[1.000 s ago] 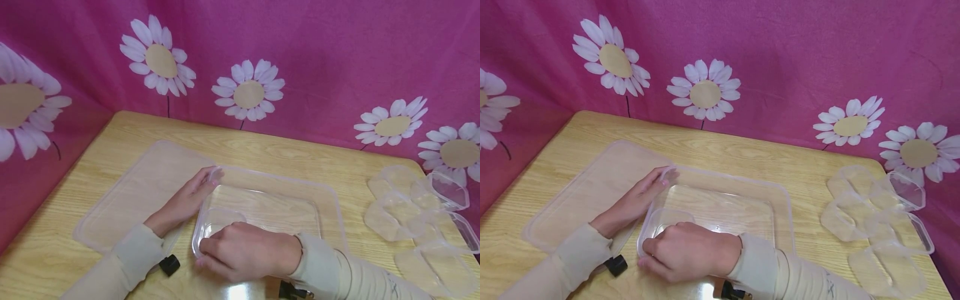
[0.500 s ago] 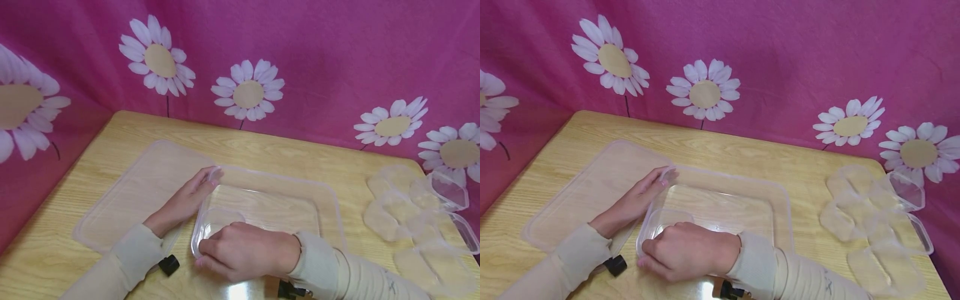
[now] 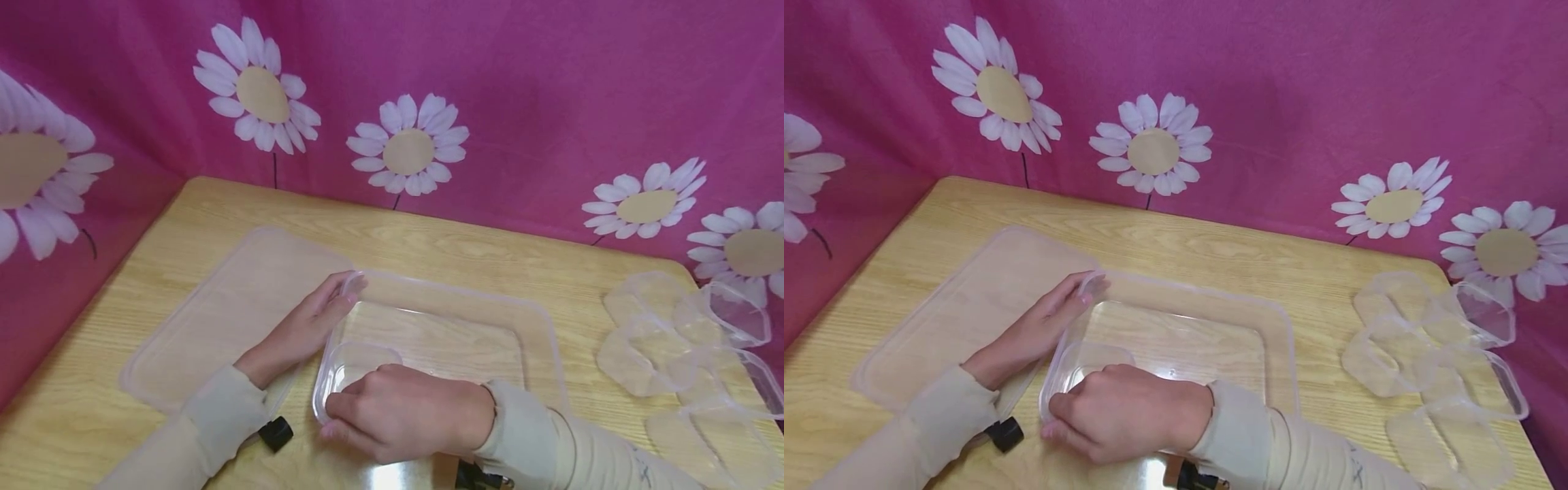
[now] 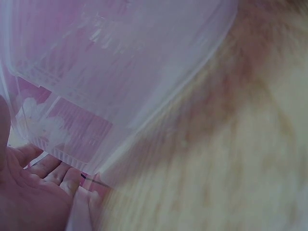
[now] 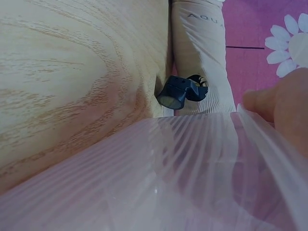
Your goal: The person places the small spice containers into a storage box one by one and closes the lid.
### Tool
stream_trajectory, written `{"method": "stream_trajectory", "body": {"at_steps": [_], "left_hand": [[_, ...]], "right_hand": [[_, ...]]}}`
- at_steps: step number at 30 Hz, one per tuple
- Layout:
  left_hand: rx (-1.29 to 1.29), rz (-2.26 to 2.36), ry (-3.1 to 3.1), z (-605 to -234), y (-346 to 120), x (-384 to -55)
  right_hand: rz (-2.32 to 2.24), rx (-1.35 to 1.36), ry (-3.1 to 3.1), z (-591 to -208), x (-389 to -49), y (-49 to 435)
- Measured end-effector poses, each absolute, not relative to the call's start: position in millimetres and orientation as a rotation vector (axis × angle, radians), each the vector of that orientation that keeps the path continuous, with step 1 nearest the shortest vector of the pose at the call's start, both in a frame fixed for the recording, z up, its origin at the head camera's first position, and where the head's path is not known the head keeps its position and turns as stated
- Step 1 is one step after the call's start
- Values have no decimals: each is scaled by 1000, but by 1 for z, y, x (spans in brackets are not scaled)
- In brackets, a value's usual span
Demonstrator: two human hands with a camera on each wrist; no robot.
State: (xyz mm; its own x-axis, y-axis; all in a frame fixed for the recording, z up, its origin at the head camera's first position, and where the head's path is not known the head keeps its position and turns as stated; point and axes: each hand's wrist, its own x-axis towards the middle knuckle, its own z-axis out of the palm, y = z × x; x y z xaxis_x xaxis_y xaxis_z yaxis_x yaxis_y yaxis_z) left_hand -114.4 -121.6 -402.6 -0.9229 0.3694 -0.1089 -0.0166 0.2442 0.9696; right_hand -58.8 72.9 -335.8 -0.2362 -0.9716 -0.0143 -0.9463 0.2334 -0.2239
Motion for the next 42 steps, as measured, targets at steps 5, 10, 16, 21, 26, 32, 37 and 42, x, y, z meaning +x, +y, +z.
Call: {"method": "stream_trajectory", "body": {"at_steps": [5,10,16,21,26,32,37,42], "left_hand": [[336,1715,2211,-400,-121,-115],[323,1709,2202,-394,-120,-115],[291,1702,2225,-391,-121,-113],[347,1739,2188,-393,-119,-115],[365,1747,2185,-396,-118,-115],[365,1730,2210,-399,-118,-114],[382,1736,2221,-401,-118,-114],[371,1739,2221,-402,-120,-114]], "right_hand": [[-262,-1820,2357,-334,-57,73],[-232,-1835,2378,-332,-55,74],[-200,-1854,2368,-328,-57,74],[-226,-1812,2383,-324,-58,76],[-288,-1850,2395,-322,-59,79],[-337,-1896,2416,-317,-59,83],[-491,-1869,2434,-303,-58,92],[-650,-1742,2435,-287,-59,108]]}}
